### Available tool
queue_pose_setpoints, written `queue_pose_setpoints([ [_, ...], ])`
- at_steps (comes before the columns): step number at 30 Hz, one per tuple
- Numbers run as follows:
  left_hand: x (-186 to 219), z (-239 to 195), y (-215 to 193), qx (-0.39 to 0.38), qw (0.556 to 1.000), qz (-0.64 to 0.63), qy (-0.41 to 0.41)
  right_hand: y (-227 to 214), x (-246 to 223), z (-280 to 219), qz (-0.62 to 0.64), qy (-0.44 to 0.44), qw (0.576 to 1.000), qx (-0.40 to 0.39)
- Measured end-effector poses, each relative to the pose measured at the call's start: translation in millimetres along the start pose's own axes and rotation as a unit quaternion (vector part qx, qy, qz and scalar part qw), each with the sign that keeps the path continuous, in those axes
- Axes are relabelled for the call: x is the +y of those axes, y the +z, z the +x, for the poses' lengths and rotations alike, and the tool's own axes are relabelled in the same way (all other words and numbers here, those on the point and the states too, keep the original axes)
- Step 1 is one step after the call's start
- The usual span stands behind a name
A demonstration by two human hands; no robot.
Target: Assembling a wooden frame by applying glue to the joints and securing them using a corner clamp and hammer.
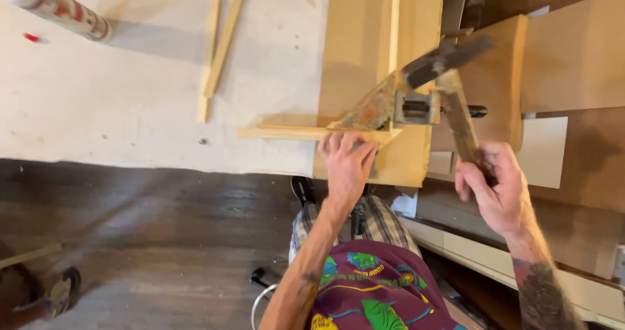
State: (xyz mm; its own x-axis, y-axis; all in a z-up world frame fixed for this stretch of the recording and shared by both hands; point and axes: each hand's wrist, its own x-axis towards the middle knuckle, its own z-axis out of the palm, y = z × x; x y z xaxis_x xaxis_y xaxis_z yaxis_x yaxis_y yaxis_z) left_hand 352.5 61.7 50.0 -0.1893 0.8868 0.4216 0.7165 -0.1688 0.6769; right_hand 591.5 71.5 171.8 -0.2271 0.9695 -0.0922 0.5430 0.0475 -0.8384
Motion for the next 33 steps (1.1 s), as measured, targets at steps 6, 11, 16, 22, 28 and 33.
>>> queue_pose_setpoints([
  [6,-18.8,-24.4,95.6,0.002,0.99,0.14,0.021,2.1,101.3,-42.5,0.109,0.043,0.993,0.001],
  [11,-9.6,-22.2,98.8,-0.006,0.983,0.185,0.016,-7.4,131.8,-57.7,0.154,0.092,0.983,-0.025],
  [16,-0.7,-20.3,96.5,-0.006,0.982,0.189,0.002,-12.3,145.1,-60.7,0.151,0.121,0.979,-0.063],
  [22,-4.1,-20.4,88.0,0.021,0.987,0.155,-0.04,-10.4,135.6,-42.3,0.099,0.152,0.98,-0.077],
  [28,4.8,-19.7,91.0,0.029,0.989,0.146,-0.001,11.0,112.8,9.0,0.075,0.106,0.988,-0.083],
  [33,5.1,-20.0,99.1,0.03,0.988,0.153,-0.006,14.0,117.7,16.6,0.035,0.093,0.991,-0.085],
])
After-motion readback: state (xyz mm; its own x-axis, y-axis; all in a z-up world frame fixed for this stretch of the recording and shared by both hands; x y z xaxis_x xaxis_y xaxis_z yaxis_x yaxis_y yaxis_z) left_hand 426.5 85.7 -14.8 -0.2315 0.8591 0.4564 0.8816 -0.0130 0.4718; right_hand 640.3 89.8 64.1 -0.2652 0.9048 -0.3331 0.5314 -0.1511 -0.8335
